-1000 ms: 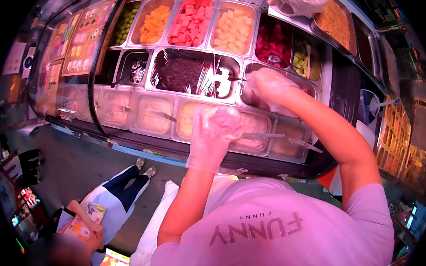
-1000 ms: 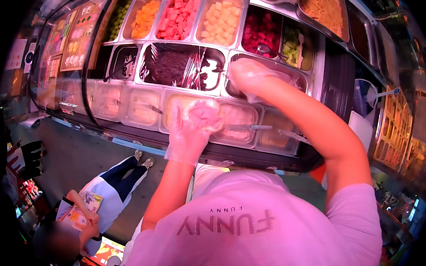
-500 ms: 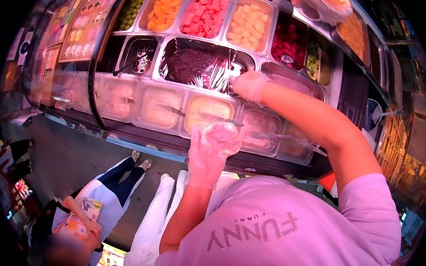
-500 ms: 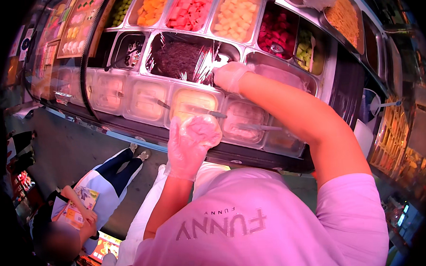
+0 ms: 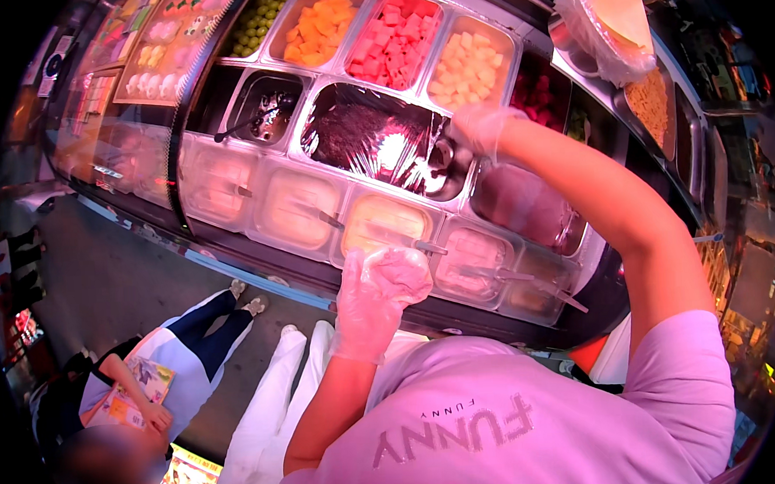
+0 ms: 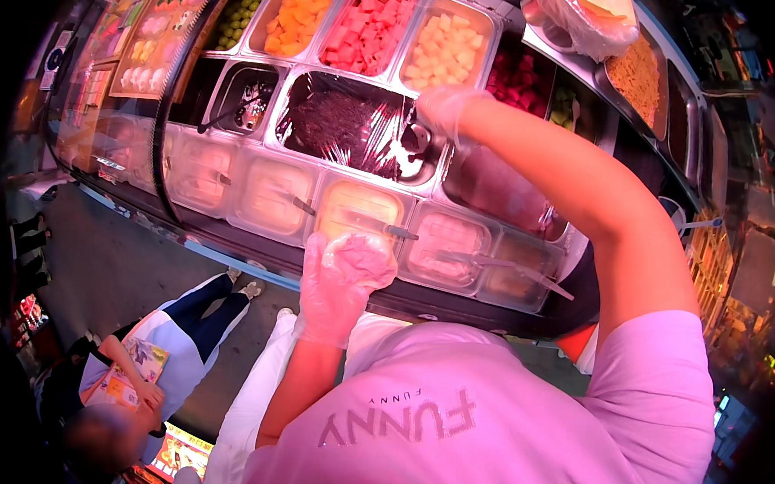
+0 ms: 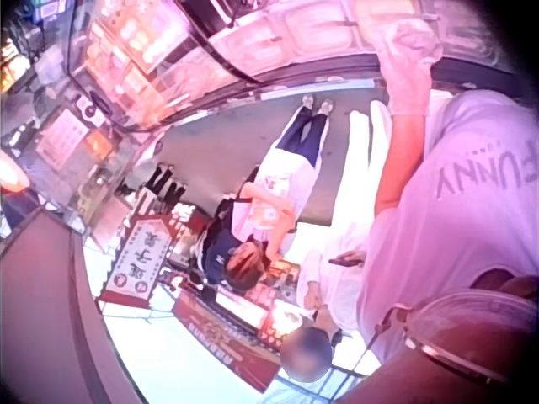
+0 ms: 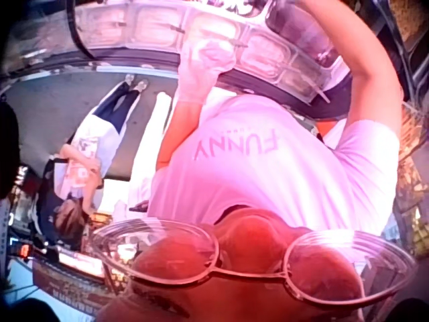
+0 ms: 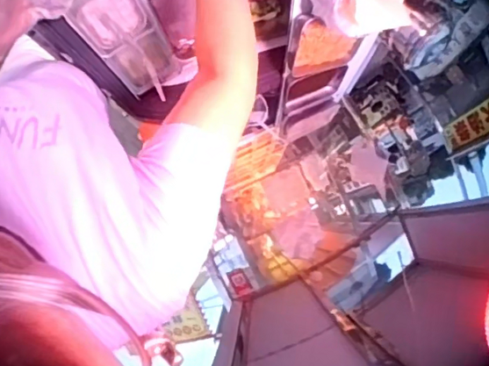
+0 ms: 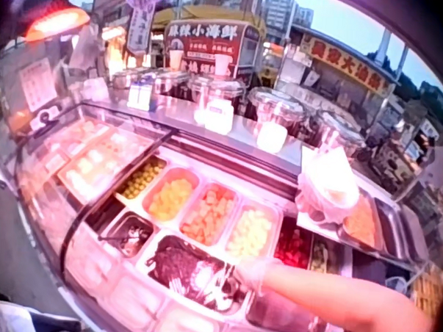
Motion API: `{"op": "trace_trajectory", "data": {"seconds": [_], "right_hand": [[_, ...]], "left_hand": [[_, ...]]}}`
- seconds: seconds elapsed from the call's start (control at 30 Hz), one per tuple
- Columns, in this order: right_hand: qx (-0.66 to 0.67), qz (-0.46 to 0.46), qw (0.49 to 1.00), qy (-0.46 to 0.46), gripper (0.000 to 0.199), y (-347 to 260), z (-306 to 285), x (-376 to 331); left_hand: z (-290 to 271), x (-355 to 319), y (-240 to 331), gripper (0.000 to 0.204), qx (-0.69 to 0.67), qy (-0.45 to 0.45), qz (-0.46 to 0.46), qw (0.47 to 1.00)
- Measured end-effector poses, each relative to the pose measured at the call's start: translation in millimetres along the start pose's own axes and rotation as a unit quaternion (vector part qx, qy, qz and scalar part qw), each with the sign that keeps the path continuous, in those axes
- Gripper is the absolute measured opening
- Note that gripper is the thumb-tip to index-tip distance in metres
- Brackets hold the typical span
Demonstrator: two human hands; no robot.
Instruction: The person walks through a night market and stops at a dessert stall. They open a container, then use a spoon to scoop a white base, black beans, and various diced fruits into a plastic bag, layering the ingredients and sealing the bag.
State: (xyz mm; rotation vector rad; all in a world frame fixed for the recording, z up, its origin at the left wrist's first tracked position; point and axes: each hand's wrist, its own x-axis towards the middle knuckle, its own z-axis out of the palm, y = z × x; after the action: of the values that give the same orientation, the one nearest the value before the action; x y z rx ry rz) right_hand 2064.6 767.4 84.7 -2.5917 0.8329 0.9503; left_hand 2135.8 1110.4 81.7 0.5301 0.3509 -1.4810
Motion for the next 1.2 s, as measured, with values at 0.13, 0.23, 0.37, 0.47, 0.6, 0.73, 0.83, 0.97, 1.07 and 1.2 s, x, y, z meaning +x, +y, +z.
{"op": "trace_trajectory", "data": {"seconds": [0.13, 0.23, 0.37, 0.47, 0.6, 0.73, 0.83, 0.97, 1.07, 1.2], "right_hand": [[-0.019, 0.014, 0.999, 0.027, 0.032, 5.2, -4.9, -1.6], [-0.056, -0.001, 0.998, 0.022, 0.034, -6.6, 9.2, 10.2], [-0.059, -0.057, 0.996, -0.024, 0.015, 40.1, 76.8, 68.2], [0.018, -0.46, 0.885, -0.065, 0.007, 50.7, 61.9, 84.1], [0.175, -0.249, 0.929, -0.208, 0.008, 24.3, 48.2, 63.9], [0.382, -0.568, 0.71, -0.165, 0.003, 82.1, 103.0, 106.8], [0.275, -0.484, 0.801, -0.221, 0.013, 74.1, 62.4, 90.2], [0.266, 0.034, 0.921, -0.282, 0.02, 41.4, -24.3, -5.6], [0.369, 0.058, 0.907, -0.196, 0.018, 53.7, -47.8, -70.2], [0.55, -0.108, 0.826, -0.052, 0.02, 58.1, -21.4, -144.5]], "left_hand": [[6.6, 4.3, -7.8, 0.062, 0.017, 0.001, 0.0, 1.0], [15.2, 9.6, -13.1, 0.062, 0.029, -0.013, 0.004, 1.0], [26.9, 17.1, -18.1, 0.061, 0.043, 0.01, 0.005, 0.999], [25.7, 19.6, -18.0, 0.06, 0.047, 0.006, 0.009, 0.999], [28.8, 18.8, -16.6, 0.061, 0.015, -0.005, 0.008, 1.0], [43.2, 26.8, -19.2, 0.062, 0.021, 0.006, -0.017, 1.0], [40.6, 30.2, -19.7, 0.063, 0.039, -0.004, 0.001, 0.999], [31.8, 40.9, -16.5, 0.063, 0.024, -0.042, 0.004, 0.999], [30.7, 55.5, -19.7, 0.064, -0.029, -0.036, -0.002, 0.999], [44.3, 68.4, -20.5, 0.066, -0.027, -0.071, 0.005, 0.997]]}}
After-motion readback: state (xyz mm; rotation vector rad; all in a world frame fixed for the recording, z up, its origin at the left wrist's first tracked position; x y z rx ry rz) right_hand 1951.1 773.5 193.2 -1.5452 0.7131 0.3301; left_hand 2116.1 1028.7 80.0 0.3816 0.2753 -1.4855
